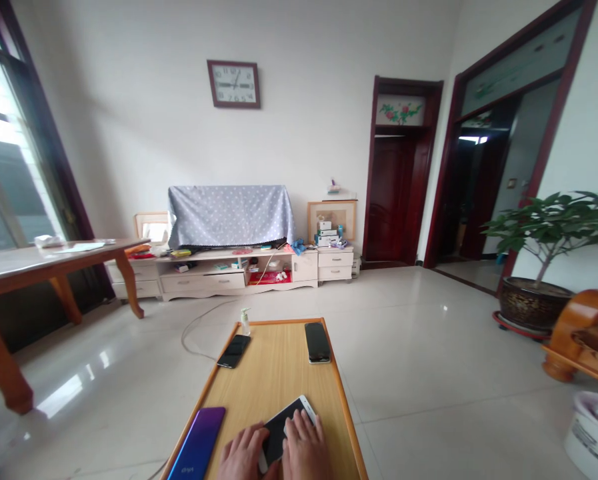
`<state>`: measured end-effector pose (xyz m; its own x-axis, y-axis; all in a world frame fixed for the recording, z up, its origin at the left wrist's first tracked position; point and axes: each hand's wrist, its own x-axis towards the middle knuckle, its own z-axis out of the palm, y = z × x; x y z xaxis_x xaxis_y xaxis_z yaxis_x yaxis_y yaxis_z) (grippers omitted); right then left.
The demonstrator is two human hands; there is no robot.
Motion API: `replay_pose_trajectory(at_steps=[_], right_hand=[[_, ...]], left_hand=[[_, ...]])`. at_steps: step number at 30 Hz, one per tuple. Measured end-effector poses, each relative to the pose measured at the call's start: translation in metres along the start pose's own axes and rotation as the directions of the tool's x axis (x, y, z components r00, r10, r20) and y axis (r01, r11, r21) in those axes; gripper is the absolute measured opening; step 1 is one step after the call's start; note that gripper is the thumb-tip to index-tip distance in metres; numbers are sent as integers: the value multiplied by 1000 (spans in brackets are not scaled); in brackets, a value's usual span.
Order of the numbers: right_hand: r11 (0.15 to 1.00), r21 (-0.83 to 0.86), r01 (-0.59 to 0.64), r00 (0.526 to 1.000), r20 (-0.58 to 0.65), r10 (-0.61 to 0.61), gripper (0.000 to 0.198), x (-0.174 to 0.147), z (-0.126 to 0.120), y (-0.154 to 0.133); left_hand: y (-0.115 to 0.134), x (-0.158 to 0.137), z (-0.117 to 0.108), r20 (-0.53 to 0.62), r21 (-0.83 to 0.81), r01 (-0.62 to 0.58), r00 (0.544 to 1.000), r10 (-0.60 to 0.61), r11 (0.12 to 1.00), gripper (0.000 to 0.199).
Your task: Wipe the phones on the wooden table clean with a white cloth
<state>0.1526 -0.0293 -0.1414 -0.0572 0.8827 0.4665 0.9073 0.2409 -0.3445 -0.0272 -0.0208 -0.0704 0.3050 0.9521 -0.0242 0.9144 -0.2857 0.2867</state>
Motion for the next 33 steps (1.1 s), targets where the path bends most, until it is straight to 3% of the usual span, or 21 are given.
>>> replay_pose_trajectory(at_steps=[6, 11, 14, 17, 22, 28, 33], right_hand=[[999, 32, 34, 994, 101, -37, 46, -8, 17, -9], [998, 36, -48, 971, 235, 38, 45, 4, -13, -14], [984, -55, -169, 959, 220, 177, 49, 16, -34, -15], [972, -91, -217, 950, 210, 231, 54, 21, -35, -18], [997, 23, -72, 961, 268, 64, 54, 12, -11, -21], [999, 29, -36, 992, 119, 32, 50, 3, -1, -10], [995, 22, 93, 987, 132, -95, 45, 0, 2, -10]], left_hand=[[-1, 5, 2, 73, 35, 18, 997, -21, 999, 59], [1, 5, 2, 62, 50, 18, 998, -21, 999, 56], [3, 4, 1, 43, 56, -2, 999, 0, 998, 54], [3, 4, 1, 45, 52, 0, 999, -3, 999, 55], [2, 6, 3, 63, 66, 31, 997, -35, 997, 56], [3, 5, 1, 42, 56, 17, 999, -19, 998, 54], [3, 5, 2, 33, 66, 15, 999, -18, 998, 54]])
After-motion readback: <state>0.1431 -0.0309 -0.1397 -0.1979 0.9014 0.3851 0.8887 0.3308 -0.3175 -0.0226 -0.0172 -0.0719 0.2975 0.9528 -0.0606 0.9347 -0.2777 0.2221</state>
